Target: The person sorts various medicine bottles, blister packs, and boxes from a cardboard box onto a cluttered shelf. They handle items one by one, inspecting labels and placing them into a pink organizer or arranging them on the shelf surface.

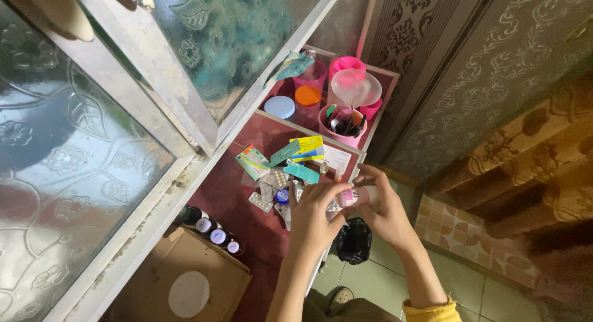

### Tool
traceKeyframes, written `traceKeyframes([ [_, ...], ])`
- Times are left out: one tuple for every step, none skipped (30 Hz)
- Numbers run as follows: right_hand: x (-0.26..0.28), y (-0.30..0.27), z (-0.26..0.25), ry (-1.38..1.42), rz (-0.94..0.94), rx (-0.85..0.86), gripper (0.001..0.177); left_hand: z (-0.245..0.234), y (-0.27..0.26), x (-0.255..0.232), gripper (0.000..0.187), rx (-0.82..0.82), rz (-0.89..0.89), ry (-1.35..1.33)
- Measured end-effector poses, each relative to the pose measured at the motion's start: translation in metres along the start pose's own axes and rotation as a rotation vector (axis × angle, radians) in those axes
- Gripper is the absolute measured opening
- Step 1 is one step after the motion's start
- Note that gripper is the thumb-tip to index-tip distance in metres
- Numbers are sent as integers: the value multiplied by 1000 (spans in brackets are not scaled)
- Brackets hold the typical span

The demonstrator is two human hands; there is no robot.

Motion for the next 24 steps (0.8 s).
traceKeyframes([
  [3, 0, 0, 0, -28, -25, 74, 0, 0, 2, 46, -26, -1, 2],
  [6, 1, 1, 0, -57, -50, 73, 1, 1, 4, 45, -52, -2, 4],
  [11, 2, 2, 1, -85, -72, 72, 0, 1, 5, 43, -78, -5, 8],
  [17, 2, 3, -108, -125, -118, 71, -1, 1, 8, 43, -86, -37, 0],
  [25, 0, 3, -218, -166, -163, 71, -2, 1, 12, 43, -94, -70, -8],
  [32, -2, 4, -328, -208, -207, 71, -3, 1, 15, 43, -103, -103, -15],
  [39, -4, 6, -385, -243, -219, 70, -4, 2, 17, 42, -115, -119, 14],
  [45, -6, 7, -442, -278, -230, 70, -6, 2, 19, 41, -127, -135, 44],
  [50, -9, 10, -496, -314, -239, 70, -7, 2, 21, 39, -138, -153, 76],
  [53, -12, 13, -539, -314, -232, 71, -9, 1, 22, 40, -167, -145, 75],
  [55, -15, 16, -582, -314, -226, 72, -11, 0, 23, 40, -196, -137, 75],
  [55, -18, 19, -625, -314, -219, 73, -12, -1, 24, 41, -224, -128, 75],
  [52, -20, 23, -617, -277, -184, 72, -13, -1, 26, 41, -227, -127, 82],
  [48, -21, 27, -609, -241, -149, 71, -14, -2, 27, 42, -231, -125, 89],
  [44, -24, 30, -602, -204, -113, 70, -15, -2, 26, 42, -234, -125, 94],
  [43, -27, 32, -581, -205, -90, 68, -15, -2, 26, 42, -238, -126, 79],
  [41, -30, 37, -560, -205, -66, 66, -16, -3, 26, 42, -240, -127, 63],
  [39, -33, 40, -539, -205, -43, 64, -16, -4, 26, 42, -243, -128, 47],
  [39, -35, 43, -536, -216, -17, 63, -17, -4, 26, 43, -244, -127, 53],
  [40, -36, 44, -532, -227, 9, 62, -18, -5, 26, 44, -245, -126, 59],
  [40, -36, 46, -529, -238, 33, 61, -18, -5, 26, 45, -245, -121, 65],
  [41, -36, 46, -521, -243, 33, 60, -18, -5, 26, 44, -247, -121, 65],
  [41, -36, 46, -515, -249, 31, 59, -18, -4, 26, 44, -249, -119, 64],
  [42, -37, 46, -508, -255, 30, 59, -18, -5, 26, 43, -252, -117, 64],
])
Point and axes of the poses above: each hand's wrist, its own y-axis towards the middle knuckle, its own z-axis out of the palm, x = y × z, the point moved 4 cm from there along y, towards the middle knuckle, and after that the axes turned 1 degree about -x, right-handed, at the moved point
